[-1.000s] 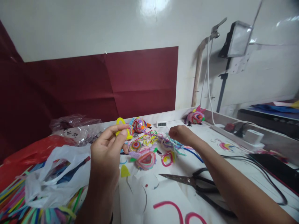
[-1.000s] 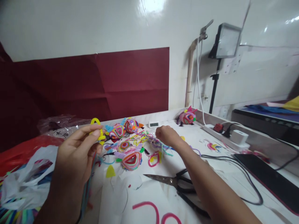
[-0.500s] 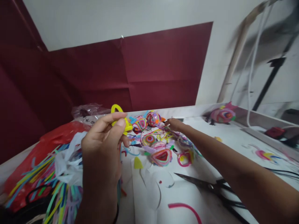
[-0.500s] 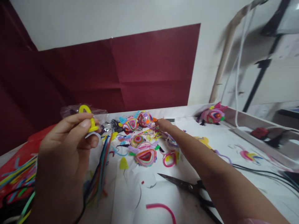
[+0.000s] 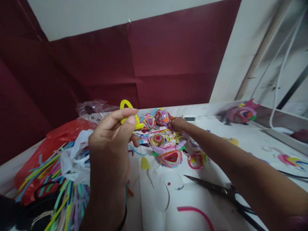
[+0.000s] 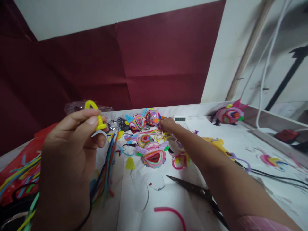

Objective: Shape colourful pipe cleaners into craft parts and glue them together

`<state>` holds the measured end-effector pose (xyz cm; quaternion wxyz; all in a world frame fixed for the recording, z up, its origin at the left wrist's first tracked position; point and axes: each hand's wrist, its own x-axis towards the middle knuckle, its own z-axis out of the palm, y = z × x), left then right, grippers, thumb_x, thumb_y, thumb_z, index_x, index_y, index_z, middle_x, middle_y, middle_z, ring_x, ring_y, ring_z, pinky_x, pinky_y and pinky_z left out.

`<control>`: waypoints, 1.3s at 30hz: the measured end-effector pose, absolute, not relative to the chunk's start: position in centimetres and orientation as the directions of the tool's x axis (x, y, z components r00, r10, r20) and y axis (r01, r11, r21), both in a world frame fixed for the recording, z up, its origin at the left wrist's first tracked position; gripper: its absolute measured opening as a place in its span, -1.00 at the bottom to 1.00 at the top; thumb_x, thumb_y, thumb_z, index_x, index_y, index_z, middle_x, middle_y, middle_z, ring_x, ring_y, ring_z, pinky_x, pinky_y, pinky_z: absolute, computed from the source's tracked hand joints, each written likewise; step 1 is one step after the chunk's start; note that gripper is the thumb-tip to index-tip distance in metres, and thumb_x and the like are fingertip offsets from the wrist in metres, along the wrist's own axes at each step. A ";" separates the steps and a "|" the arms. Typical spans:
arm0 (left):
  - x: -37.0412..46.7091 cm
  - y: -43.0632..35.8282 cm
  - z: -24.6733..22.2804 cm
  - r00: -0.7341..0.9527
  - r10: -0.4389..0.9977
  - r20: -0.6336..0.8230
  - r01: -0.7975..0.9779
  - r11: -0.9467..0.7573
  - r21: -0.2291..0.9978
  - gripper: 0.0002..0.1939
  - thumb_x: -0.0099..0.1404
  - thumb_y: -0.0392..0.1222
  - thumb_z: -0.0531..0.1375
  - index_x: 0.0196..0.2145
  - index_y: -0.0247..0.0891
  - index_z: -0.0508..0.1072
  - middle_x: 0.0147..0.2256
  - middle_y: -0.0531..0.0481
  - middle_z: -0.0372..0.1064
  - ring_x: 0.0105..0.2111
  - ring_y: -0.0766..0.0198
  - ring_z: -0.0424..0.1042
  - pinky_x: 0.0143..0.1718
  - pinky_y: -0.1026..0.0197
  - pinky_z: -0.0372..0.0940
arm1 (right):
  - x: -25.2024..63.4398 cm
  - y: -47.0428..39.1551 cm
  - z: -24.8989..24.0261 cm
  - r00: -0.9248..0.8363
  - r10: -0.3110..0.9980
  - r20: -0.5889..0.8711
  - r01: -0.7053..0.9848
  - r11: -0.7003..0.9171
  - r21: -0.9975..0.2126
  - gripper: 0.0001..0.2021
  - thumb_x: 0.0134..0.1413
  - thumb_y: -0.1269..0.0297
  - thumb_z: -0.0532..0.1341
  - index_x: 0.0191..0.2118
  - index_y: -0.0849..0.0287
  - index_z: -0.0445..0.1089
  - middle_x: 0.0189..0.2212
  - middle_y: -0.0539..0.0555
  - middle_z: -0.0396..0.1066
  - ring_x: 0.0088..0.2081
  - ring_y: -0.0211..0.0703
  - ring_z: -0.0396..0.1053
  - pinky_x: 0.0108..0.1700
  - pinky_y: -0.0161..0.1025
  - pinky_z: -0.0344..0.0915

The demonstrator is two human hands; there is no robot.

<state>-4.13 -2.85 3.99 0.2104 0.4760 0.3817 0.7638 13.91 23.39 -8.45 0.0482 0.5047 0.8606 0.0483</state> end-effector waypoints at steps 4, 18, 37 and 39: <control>-3.9 -2.8 4.1 -0.466 0.695 0.548 0.030 -0.606 0.795 -0.91 0.05 -0.33 0.24 -0.41 -0.27 0.53 -0.52 0.08 0.38 -0.61 0.45 0.32 -0.72 0.44 0.10 | 14.6 22.8 -8.1 -0.512 0.859 0.006 0.853 0.507 0.122 -0.69 0.20 0.21 0.15 0.02 0.21 0.29 -0.02 0.15 0.32 -0.09 -0.09 0.36 -0.09 -0.04 0.35; -3.4 -3.1 4.0 -0.469 0.695 0.544 0.058 -0.591 0.805 -0.91 0.01 -0.26 0.28 -0.44 -0.22 0.55 -0.52 0.08 0.41 -0.64 0.47 0.27 -0.73 0.45 0.11 | 16.4 19.5 -8.4 -0.757 0.651 0.053 0.643 0.758 -0.109 -0.77 -0.08 0.31 0.34 -0.23 0.23 0.46 -0.22 0.07 0.45 -0.23 -0.14 0.40 -0.22 -0.27 0.30; -4.7 -4.2 5.0 -0.526 0.648 0.551 0.012 -0.642 0.767 -0.89 0.00 -0.31 0.28 -0.42 -0.25 0.52 -0.55 0.06 0.39 -0.62 0.40 0.34 -0.73 0.44 0.12 | 17.6 20.6 -8.5 -0.764 0.559 0.323 0.548 0.826 -0.133 -0.79 -0.05 0.58 0.12 -0.33 0.26 0.47 -0.31 0.18 0.45 -0.28 -0.14 0.39 -0.22 -0.28 0.24; -4.6 -4.2 5.0 -0.541 0.639 0.547 0.004 -0.649 0.761 -0.89 -0.02 -0.32 0.28 -0.44 -0.26 0.52 -0.55 0.05 0.39 -0.62 0.40 0.34 -0.74 0.44 0.11 | 18.0 20.8 -8.6 -0.725 0.593 0.350 0.568 0.802 -0.184 -0.78 -0.04 0.59 0.12 -0.31 0.27 0.46 -0.32 0.16 0.46 -0.31 -0.17 0.39 -0.24 -0.29 0.27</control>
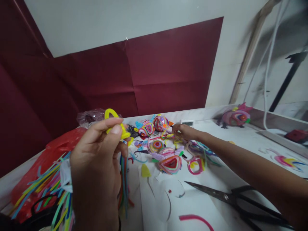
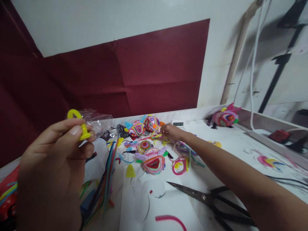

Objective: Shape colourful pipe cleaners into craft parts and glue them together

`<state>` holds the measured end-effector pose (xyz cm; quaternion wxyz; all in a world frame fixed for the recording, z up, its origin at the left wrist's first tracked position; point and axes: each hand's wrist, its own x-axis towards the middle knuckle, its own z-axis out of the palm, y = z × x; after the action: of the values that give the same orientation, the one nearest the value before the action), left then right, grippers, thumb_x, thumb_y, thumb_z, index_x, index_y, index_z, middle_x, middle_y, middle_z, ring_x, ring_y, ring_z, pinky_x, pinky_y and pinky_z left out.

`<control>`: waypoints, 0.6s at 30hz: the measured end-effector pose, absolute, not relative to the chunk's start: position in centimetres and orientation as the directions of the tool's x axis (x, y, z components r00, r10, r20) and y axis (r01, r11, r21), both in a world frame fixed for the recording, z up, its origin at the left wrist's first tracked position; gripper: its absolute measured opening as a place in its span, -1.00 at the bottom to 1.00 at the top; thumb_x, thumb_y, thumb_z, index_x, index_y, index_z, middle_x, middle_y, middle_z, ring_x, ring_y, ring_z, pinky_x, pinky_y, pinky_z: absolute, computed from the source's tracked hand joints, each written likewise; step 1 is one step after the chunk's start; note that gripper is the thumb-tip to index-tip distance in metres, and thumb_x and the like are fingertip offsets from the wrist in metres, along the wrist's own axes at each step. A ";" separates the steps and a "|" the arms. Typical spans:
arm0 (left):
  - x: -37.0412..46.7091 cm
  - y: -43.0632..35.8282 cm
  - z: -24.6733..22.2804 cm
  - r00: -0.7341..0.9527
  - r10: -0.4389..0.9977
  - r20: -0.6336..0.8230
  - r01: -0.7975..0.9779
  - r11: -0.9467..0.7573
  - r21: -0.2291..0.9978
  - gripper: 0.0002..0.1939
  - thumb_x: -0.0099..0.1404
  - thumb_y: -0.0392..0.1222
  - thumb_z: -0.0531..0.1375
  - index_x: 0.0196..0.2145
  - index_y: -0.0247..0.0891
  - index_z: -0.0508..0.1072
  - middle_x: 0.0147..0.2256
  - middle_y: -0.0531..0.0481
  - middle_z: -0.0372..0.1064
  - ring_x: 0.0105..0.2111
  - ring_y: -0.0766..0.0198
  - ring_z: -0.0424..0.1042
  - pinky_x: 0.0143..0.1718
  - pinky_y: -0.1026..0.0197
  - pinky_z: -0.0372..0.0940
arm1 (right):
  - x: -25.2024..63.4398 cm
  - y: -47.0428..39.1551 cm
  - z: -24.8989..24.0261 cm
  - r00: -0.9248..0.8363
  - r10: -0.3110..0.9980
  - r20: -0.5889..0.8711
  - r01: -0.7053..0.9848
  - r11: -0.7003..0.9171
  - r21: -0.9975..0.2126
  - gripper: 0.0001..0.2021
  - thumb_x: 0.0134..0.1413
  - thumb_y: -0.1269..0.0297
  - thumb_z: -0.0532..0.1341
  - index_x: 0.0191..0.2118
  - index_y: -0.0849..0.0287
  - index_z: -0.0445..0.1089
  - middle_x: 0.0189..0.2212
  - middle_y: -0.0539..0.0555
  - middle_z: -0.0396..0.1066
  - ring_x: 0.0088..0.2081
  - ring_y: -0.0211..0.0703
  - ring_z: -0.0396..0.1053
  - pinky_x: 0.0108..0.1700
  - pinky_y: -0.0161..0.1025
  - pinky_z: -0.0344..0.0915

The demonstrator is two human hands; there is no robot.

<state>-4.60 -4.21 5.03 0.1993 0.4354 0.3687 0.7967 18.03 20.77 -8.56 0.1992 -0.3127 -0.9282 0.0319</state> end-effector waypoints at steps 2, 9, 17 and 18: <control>-4.5 -4.2 5.1 -0.554 0.625 0.549 0.013 -0.653 0.757 -0.89 -0.05 -0.34 0.29 -0.46 -0.27 0.52 -0.56 0.03 0.40 -0.61 0.36 0.36 -0.75 0.43 0.10 | 18.4 21.0 -8.7 -0.681 0.632 0.371 0.590 0.773 -0.233 -0.80 0.00 0.57 0.12 -0.29 0.28 0.44 -0.32 0.13 0.46 -0.34 -0.21 0.39 -0.26 -0.31 0.29; -4.1 -4.0 5.2 -0.536 0.625 0.567 0.025 -0.659 0.751 -0.88 -0.06 -0.35 0.28 -0.46 -0.27 0.53 -0.58 0.03 0.40 -0.64 0.35 0.36 -0.76 0.41 0.15 | 19.7 21.8 -9.0 -0.562 0.738 0.374 0.664 0.672 -0.328 -0.80 0.19 0.24 0.15 -0.17 0.27 0.37 -0.27 0.05 0.41 -0.31 -0.24 0.40 -0.27 -0.20 0.39; -3.9 -4.1 4.8 -0.548 0.621 0.560 0.056 -0.641 0.766 -0.86 -0.05 -0.32 0.28 -0.43 -0.24 0.54 -0.58 0.03 0.42 -0.62 0.36 0.36 -0.73 0.43 0.13 | 19.3 21.0 -8.3 -0.450 0.762 0.466 0.781 0.589 -0.209 -0.77 0.21 0.21 0.13 -0.12 0.24 0.35 -0.20 0.07 0.39 -0.26 -0.21 0.39 -0.21 -0.15 0.37; -3.7 -4.1 4.8 -0.551 0.621 0.557 0.058 -0.638 0.768 -0.86 -0.05 -0.32 0.28 -0.44 -0.24 0.54 -0.58 0.04 0.42 -0.63 0.37 0.36 -0.74 0.43 0.13 | 19.0 20.7 -8.1 -0.455 0.752 0.477 0.790 0.588 -0.174 -0.78 0.22 0.22 0.12 -0.13 0.25 0.35 -0.21 0.07 0.39 -0.25 -0.20 0.39 -0.19 -0.14 0.36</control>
<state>-3.72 -4.06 4.76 0.1779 0.4389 0.3865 0.7914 19.00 20.74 -8.15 0.2606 -0.4524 -0.8521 -0.0362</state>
